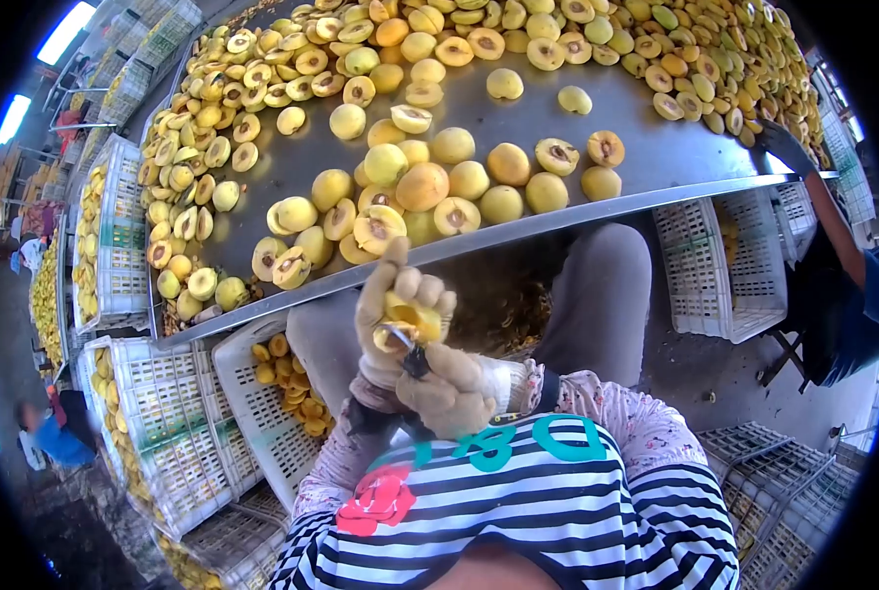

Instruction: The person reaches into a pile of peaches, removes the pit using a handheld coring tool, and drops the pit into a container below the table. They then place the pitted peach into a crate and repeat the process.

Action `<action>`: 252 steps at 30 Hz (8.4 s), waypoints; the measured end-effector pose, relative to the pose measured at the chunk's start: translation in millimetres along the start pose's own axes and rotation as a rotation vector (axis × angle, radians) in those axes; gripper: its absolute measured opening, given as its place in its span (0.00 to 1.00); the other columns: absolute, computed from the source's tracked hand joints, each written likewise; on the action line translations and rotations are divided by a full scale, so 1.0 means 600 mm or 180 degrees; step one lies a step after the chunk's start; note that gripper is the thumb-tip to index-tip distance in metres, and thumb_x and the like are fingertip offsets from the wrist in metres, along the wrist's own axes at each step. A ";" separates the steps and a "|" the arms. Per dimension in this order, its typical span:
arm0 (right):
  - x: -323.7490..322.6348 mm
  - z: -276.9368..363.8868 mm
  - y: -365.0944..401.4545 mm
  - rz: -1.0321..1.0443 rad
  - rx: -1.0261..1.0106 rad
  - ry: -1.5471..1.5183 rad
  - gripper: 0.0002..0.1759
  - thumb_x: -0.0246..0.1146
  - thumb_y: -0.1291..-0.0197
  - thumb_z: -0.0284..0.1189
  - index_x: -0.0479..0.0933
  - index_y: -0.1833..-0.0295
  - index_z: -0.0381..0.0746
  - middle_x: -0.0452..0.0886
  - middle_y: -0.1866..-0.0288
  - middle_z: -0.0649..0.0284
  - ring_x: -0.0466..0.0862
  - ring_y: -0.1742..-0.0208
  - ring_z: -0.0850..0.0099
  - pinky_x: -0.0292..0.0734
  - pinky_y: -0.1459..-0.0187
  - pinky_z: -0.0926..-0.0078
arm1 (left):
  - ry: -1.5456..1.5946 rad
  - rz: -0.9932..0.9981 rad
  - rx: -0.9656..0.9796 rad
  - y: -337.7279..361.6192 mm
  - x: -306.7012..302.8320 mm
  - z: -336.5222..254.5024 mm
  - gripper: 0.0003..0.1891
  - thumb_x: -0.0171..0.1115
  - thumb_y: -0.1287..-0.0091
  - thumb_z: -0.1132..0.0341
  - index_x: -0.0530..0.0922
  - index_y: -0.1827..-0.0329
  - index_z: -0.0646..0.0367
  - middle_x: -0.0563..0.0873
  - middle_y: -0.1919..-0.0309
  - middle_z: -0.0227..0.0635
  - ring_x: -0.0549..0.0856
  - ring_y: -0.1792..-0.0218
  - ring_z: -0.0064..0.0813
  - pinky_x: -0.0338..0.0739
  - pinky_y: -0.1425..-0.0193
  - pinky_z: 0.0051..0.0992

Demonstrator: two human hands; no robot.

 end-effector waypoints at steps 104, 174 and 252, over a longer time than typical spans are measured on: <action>-0.033 0.046 0.035 -0.2570 -0.0341 0.2047 0.26 0.49 0.24 0.57 0.64 0.66 0.48 0.59 0.82 0.75 0.59 0.84 0.84 0.55 0.83 0.83 | -0.1583 -0.0262 -0.0690 -0.019 -0.010 -0.022 0.18 0.52 0.26 0.65 0.80 0.43 0.68 0.87 0.68 0.48 0.84 0.68 0.35 0.80 0.60 0.28; -0.066 0.116 0.073 -0.3248 -0.0544 0.4340 0.27 0.59 0.28 0.53 0.79 0.45 0.38 0.85 0.61 0.56 0.83 0.58 0.64 0.77 0.53 0.66 | -0.3055 -0.1015 0.0507 -0.002 0.024 -0.055 0.22 0.48 0.20 0.57 0.82 0.50 0.71 0.88 0.65 0.44 0.87 0.65 0.32 0.84 0.58 0.27; -0.015 0.106 0.058 -0.3888 -0.0085 0.4793 0.22 0.72 0.39 0.44 0.78 0.49 0.40 0.82 0.65 0.63 0.82 0.64 0.75 0.79 0.58 0.74 | -0.8221 -0.1979 0.1321 0.097 0.068 -0.360 0.19 0.64 0.30 0.51 0.86 0.51 0.57 0.90 0.56 0.46 0.88 0.55 0.51 0.82 0.49 0.43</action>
Point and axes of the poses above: each hand's wrist, its own y-axis away from the middle knuckle, its own x-axis out of the palm, z = x × y, the point moved 8 cm from there along -y, towards the middle knuckle
